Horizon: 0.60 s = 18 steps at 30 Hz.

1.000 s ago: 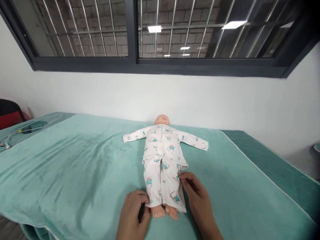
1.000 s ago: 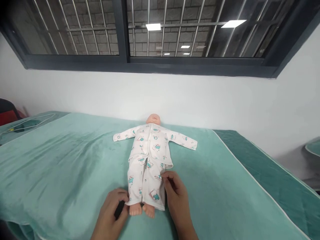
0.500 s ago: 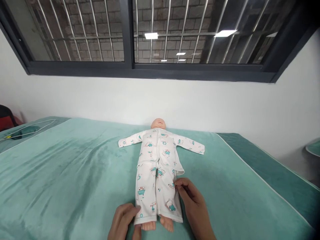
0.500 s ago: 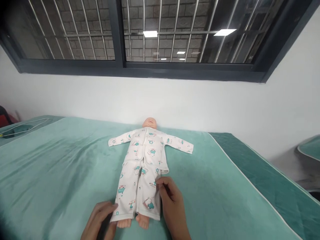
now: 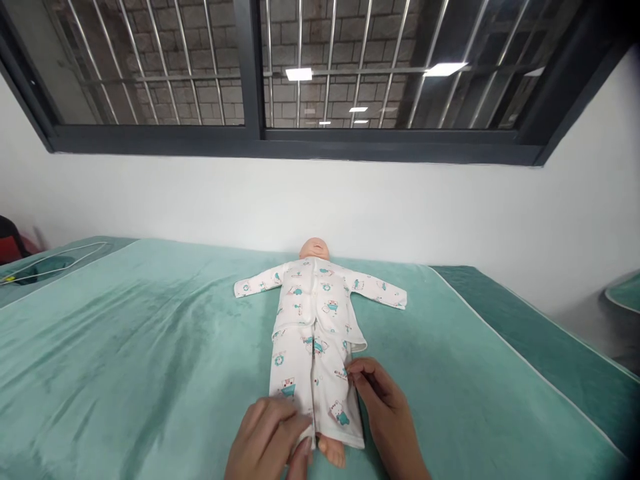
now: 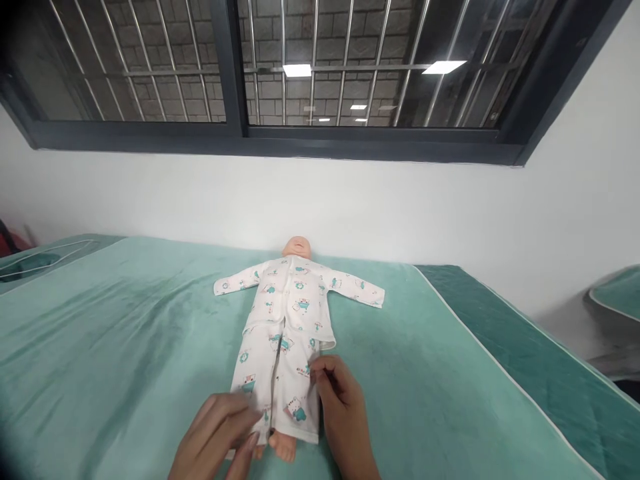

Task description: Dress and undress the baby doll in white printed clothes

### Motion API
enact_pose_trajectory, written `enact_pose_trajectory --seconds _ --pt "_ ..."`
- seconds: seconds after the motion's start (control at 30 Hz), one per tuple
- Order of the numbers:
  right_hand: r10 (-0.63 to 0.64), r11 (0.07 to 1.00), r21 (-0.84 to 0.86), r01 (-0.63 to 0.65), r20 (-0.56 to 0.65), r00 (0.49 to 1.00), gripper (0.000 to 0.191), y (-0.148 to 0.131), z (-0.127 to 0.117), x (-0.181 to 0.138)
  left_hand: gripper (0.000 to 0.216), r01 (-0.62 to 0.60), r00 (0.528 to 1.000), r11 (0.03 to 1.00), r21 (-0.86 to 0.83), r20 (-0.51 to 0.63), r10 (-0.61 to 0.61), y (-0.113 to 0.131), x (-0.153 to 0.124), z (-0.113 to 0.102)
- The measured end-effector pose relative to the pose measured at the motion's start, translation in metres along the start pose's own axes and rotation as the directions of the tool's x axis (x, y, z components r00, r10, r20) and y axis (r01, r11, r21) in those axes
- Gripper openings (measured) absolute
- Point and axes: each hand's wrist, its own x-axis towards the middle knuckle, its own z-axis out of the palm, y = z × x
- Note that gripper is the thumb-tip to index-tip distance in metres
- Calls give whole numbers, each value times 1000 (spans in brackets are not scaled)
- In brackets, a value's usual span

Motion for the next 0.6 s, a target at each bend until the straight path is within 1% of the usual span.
enact_pose_trajectory --seconds 0.07,0.17,0.27,0.37,0.43,0.5,0.6 --pt "-5 1000 12 5 -9 1000 20 0 0 0 28 -58 994 996 67 95 51 -1 12 1" --pt "6 999 35 -5 -14 1000 20 0 1 -2 29 -99 973 986 135 219 67 -3 23 4" --pt "50 998 38 -51 31 998 22 0 2 -4 29 -119 961 983 143 266 78 -3 23 7" --pt "67 998 18 -68 38 997 25 -2 3 -7 27 -110 959 985 136 275 69 -3 19 11" --pt "16 1000 -4 -16 42 999 25 -3 3 -10 24 -79 967 987 140 250 42 -3 15 17" --pt "-89 995 -35 92 87 992 20 -2 1 -16 24 -57 976 989 135 217 26 -3 11 23" --pt "-258 957 -88 276 173 951 11 4 -3 -30 20 -21 986 995 95 169 5 -4 8 31"
